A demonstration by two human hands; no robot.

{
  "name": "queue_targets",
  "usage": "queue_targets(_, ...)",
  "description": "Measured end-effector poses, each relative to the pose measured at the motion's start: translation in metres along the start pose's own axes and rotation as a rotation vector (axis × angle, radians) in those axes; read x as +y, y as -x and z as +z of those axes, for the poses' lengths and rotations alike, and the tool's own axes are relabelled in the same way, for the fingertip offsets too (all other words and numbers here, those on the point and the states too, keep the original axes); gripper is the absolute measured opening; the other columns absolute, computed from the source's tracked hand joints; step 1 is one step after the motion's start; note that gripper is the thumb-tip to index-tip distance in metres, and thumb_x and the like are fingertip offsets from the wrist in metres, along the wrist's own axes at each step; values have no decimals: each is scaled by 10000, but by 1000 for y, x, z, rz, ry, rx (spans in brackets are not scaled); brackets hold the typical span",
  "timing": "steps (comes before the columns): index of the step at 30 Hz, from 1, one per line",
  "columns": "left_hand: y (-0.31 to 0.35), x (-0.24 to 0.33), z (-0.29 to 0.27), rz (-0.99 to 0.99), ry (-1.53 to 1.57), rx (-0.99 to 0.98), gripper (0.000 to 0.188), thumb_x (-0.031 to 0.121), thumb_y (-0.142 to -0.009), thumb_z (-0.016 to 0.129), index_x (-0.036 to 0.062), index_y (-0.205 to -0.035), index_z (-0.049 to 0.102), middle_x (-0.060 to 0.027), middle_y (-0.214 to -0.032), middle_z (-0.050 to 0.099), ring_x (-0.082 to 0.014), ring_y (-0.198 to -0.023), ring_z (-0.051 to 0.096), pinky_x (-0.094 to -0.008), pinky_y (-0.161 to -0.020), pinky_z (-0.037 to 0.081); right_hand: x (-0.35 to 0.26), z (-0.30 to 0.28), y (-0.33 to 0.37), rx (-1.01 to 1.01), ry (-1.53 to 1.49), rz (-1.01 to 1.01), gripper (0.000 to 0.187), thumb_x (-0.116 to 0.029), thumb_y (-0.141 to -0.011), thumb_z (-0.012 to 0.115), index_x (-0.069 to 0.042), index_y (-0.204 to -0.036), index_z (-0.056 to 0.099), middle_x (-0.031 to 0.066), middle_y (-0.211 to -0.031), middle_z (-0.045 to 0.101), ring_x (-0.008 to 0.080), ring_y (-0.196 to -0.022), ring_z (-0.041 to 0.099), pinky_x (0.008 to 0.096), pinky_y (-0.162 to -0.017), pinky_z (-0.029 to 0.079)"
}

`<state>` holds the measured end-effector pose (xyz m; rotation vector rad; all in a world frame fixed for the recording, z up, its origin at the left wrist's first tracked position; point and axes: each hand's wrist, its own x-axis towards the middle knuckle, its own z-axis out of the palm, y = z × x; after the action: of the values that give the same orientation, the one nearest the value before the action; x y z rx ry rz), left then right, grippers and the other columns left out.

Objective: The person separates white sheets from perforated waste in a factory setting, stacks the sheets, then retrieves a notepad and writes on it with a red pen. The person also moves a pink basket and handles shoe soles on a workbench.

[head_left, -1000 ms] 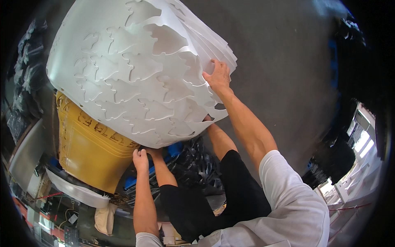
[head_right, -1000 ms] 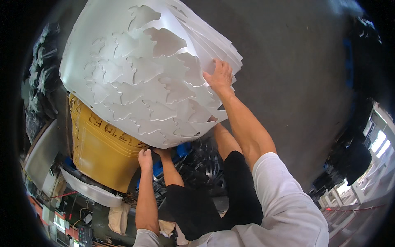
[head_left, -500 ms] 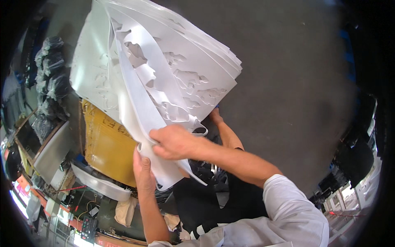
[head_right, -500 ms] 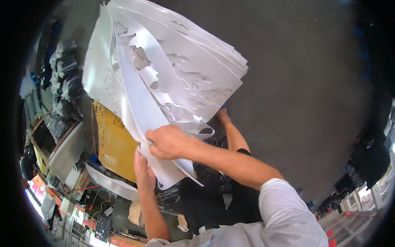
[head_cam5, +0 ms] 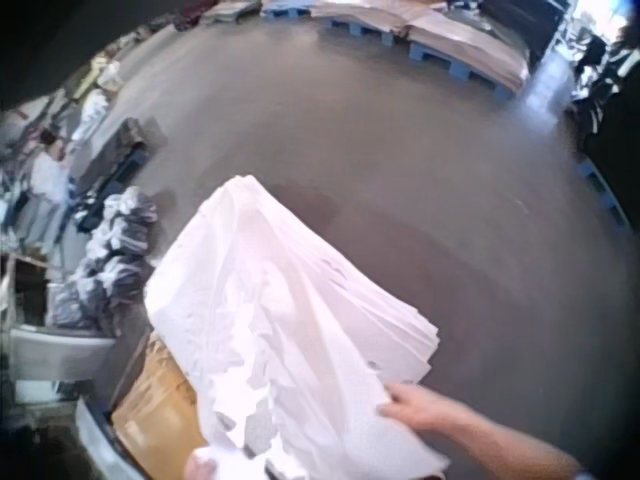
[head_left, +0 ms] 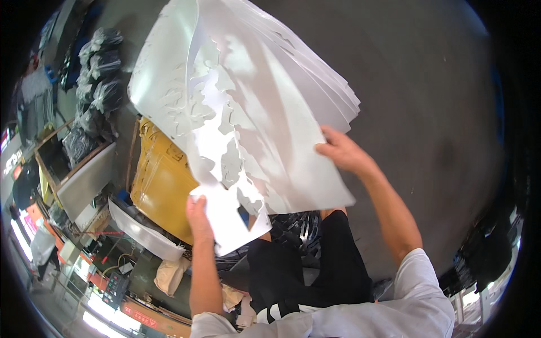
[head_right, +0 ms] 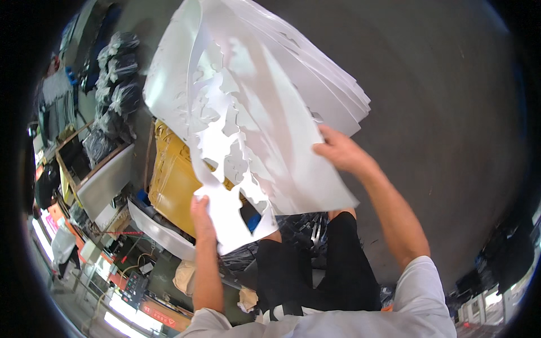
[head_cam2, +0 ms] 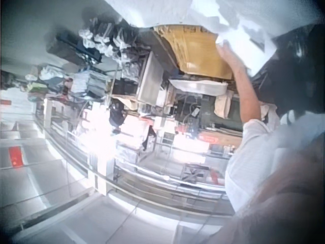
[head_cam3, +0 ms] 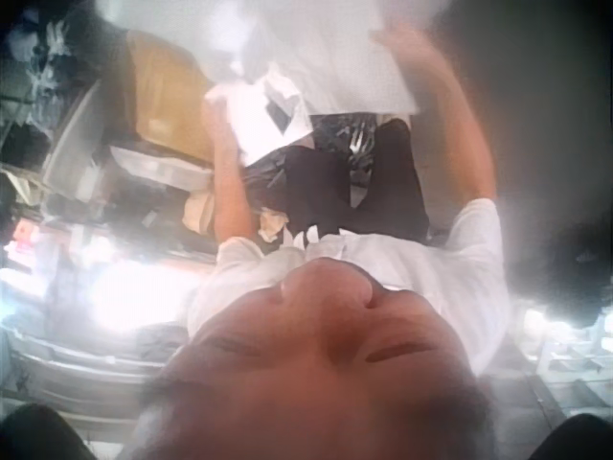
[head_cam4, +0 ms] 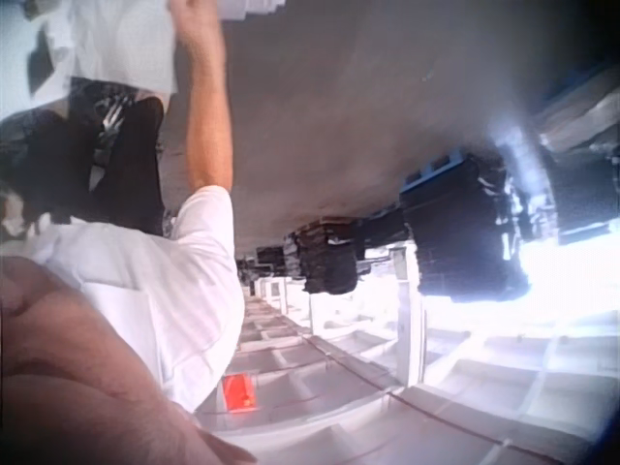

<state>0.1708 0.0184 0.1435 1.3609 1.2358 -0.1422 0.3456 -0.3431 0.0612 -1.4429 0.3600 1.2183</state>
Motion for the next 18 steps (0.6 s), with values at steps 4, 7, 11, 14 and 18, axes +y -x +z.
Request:
queue_targets(4,-2,68,-81,167,-140,87,352,89,-953,546,-31,-1282,575,-116,-1118,682,-201,-949,686,-330,-860,552,-51,-11,12,-101,48,-88,498,-113,-885,536,45,-1357,564,98,-1211,658,185,-1128,603,343,-1009,464)
queue_targets(7,12,115,-133,258,-109,117,334,120,-954,579,-24,-1255,600,-104,-1120,687,-173,-954,681,-305,-866,545,-89,8,21,-77,161,-52,499,-120,-867,527,37,-1338,579,99,-1163,667,171,-1073,609,327,-947,479)
queue_targets(11,36,180,-182,283,-95,97,380,126,-969,571,-27,-1317,562,-101,-1163,672,-162,-984,668,-296,-883,536,-116,58,32,-34,74,-19,470,-137,-841,550,31,-1275,618,101,-1075,675,147,-960,621,316,-827,507)
queue_targets(14,47,211,-190,367,-90,-9,389,129,-977,567,-28,-1333,554,-93,-1168,668,-143,-996,649,-287,-896,519,-153,101,57,-1,46,-181,438,-140,-826,566,38,-1218,646,86,-1026,681,140,-891,632,315,-766,517)
queue_targets(18,50,241,-194,424,-91,-105,363,128,-966,570,-23,-1296,582,-77,-1128,670,-128,-991,634,-279,-907,501,-255,133,143,76,44,-406,334,-141,-810,586,26,-1079,690,44,-847,666,79,-716,614,250,-655,504)
